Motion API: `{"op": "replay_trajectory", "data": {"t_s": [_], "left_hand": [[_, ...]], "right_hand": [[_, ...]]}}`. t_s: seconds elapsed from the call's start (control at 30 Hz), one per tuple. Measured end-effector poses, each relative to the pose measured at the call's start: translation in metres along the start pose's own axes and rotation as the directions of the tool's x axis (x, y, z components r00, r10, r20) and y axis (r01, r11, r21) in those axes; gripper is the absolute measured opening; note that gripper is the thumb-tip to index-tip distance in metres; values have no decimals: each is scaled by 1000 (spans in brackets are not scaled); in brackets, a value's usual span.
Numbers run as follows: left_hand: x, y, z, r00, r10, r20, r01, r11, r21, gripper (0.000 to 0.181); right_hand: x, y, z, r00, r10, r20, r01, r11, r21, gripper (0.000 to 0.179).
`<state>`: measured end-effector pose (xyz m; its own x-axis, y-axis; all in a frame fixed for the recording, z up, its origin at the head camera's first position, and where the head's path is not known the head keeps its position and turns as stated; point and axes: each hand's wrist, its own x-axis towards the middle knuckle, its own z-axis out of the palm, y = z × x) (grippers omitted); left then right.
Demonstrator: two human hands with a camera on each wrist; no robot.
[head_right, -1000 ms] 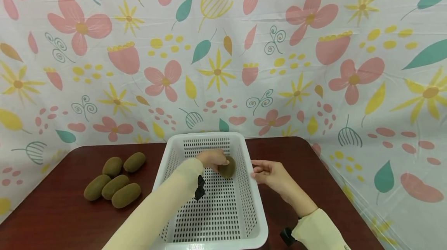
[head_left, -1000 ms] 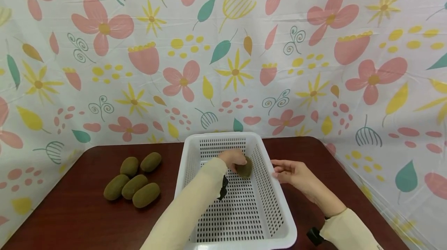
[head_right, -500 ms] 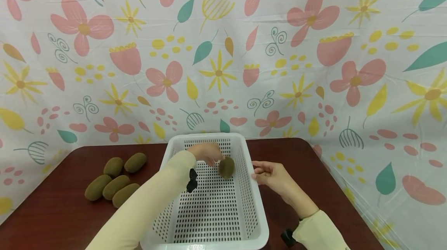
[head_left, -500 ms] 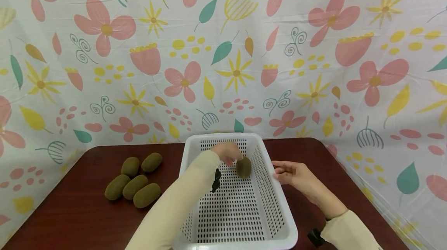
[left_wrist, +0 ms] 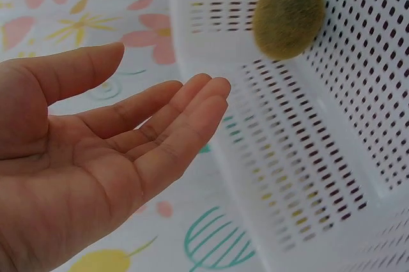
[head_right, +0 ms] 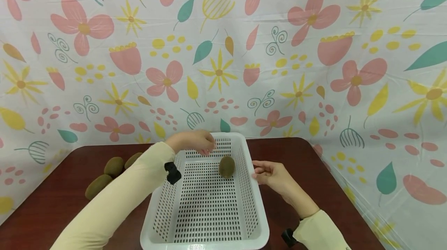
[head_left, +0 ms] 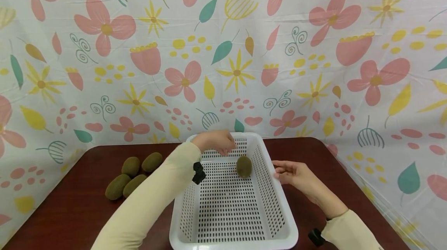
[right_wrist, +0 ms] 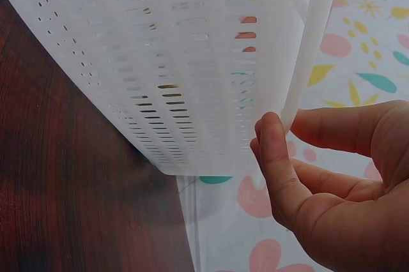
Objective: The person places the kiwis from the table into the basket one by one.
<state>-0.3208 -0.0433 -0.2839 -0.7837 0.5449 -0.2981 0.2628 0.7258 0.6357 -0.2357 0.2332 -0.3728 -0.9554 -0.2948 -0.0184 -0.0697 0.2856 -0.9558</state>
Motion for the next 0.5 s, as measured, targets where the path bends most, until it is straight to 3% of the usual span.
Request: {"op": "replay_trajectory", "data": {"t_s": [0.2, 0.5], "left_hand": [[-23, -10, -18, 1000, 15, -11, -15, 997, -76, 31], [-53, -37, -51, 995, -15, -96, -3, 984, -180, 36]], "right_hand": [[0, 2, 1, 1000, -1, -8, 1, 1000, -1, 61], [0, 4, 0, 1000, -5, -18, 5, 1000, -4, 59]]}}
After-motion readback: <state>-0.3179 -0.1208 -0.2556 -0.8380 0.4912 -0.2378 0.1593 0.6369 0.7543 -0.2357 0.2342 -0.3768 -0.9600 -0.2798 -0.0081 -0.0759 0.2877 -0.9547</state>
